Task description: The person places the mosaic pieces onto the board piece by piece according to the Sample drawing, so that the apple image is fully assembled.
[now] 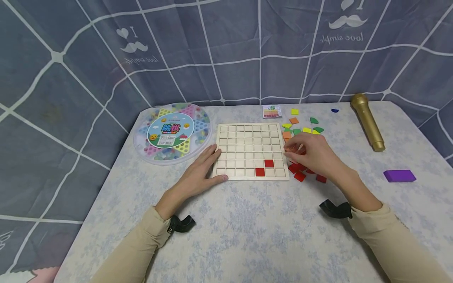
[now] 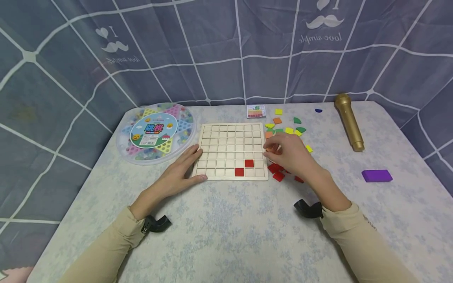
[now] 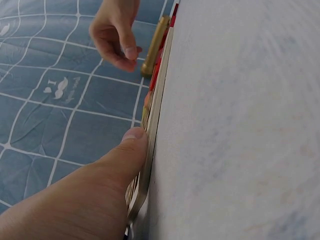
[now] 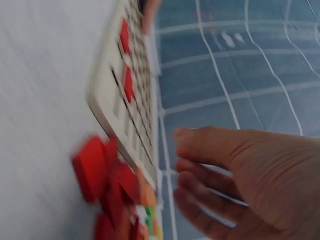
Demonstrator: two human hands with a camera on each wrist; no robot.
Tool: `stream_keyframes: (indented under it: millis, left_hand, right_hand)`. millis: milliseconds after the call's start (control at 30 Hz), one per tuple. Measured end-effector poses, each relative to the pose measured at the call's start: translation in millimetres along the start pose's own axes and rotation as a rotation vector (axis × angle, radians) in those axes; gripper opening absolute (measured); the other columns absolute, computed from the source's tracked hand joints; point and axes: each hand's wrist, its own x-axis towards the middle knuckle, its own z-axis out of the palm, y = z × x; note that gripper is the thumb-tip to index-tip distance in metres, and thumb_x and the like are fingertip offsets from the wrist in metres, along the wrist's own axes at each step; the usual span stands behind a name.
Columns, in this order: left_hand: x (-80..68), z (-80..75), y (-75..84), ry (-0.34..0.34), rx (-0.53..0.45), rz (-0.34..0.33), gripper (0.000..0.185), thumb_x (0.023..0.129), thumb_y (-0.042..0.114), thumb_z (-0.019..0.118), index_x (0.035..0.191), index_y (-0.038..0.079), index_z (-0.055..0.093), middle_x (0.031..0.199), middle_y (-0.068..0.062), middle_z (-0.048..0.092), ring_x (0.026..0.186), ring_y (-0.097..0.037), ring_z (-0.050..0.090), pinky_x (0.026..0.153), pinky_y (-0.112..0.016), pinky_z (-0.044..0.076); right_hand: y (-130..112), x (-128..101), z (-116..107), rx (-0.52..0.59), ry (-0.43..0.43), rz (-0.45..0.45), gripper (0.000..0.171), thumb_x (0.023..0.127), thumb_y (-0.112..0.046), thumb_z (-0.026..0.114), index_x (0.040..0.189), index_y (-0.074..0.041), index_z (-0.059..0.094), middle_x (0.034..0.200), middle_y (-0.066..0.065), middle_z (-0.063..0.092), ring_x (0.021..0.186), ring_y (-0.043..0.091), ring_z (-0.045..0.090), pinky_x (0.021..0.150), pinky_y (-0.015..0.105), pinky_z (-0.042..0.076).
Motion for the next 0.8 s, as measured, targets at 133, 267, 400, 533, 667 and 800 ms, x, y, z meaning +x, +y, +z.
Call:
stream_keyframes:
  millis: [133,267,400,533,667,800]
  left_hand:
    - [0.5,0.6,-1.2,-0.002,0.002,0.001,0.094,0.097,0.051,0.074,0.168,0.009,0.028,0.177,-0.009,0.017,0.165,-0.028,0.013,0.128,-0.056,0.026]
    - [0.8,0.9,-2.5,0.001,0.004,-0.004,0.094,0.097,0.052,0.074,0.168,0.009,0.028,0.177,-0.008,0.017,0.165,-0.027,0.013,0.129,-0.055,0.025]
    - [0.5,0.5,-1.8,0.003,0.004,-0.003,0.095,0.097,0.053,0.073,0.168,0.01,0.028,0.178,-0.008,0.017,0.165,-0.026,0.013,0.129,-0.055,0.025]
    - [0.7,0.1,-0.9,0.0,0.005,0.002,0.094,0.097,0.052,0.073,0.168,0.01,0.028,0.178,-0.008,0.016,0.165,-0.027,0.012,0.129,-0.055,0.025]
    - [0.6,0.0,-1.0,-0.003,0.0,0.002,0.094,0.097,0.051,0.073,0.168,0.009,0.027,0.178,-0.008,0.016,0.165,-0.028,0.012,0.129,-0.056,0.025]
    - [0.3,0.0,-0.9,-0.001,-0.005,-0.001,0.093,0.097,0.051,0.073,0.168,0.009,0.028,0.178,-0.008,0.017,0.165,-0.028,0.013,0.129,-0.055,0.025]
  right_hand:
    - [9.9,-0.8,-10.2,-0.024,-0.067,0.086,0.022,0.088,-0.019,0.087,0.105,-0.007,0.081,0.091,0.004,0.075,0.085,0.022,0.063,0.073,0.037,0.052]
    - [15.7,0.6,-8.9,-0.044,-0.143,0.144,0.028,0.086,-0.027,0.09,0.104,-0.007,0.08,0.087,0.002,0.074,0.083,0.021,0.061,0.071,0.034,0.051]
    - [16.2,1.3,-3.9,-0.051,-0.169,0.165,0.026,0.087,-0.025,0.089,0.103,-0.006,0.08,0.084,0.002,0.073,0.08,0.02,0.061,0.069,0.032,0.051]
    - [15.4,1.8,-1.0,-0.039,-0.168,0.186,0.021,0.087,-0.019,0.089,0.1,-0.006,0.079,0.082,0.003,0.071,0.078,0.021,0.061,0.068,0.031,0.052]
    - [15.7,2.3,0.5,-0.014,-0.168,0.201,0.019,0.087,-0.014,0.088,0.099,-0.007,0.076,0.085,0.005,0.071,0.082,0.022,0.062,0.071,0.03,0.053]
    - [14.3,1.8,-2.0,0.028,-0.168,0.197,0.016,0.088,-0.009,0.086,0.097,-0.007,0.073,0.087,0.006,0.071,0.084,0.023,0.062,0.074,0.03,0.054]
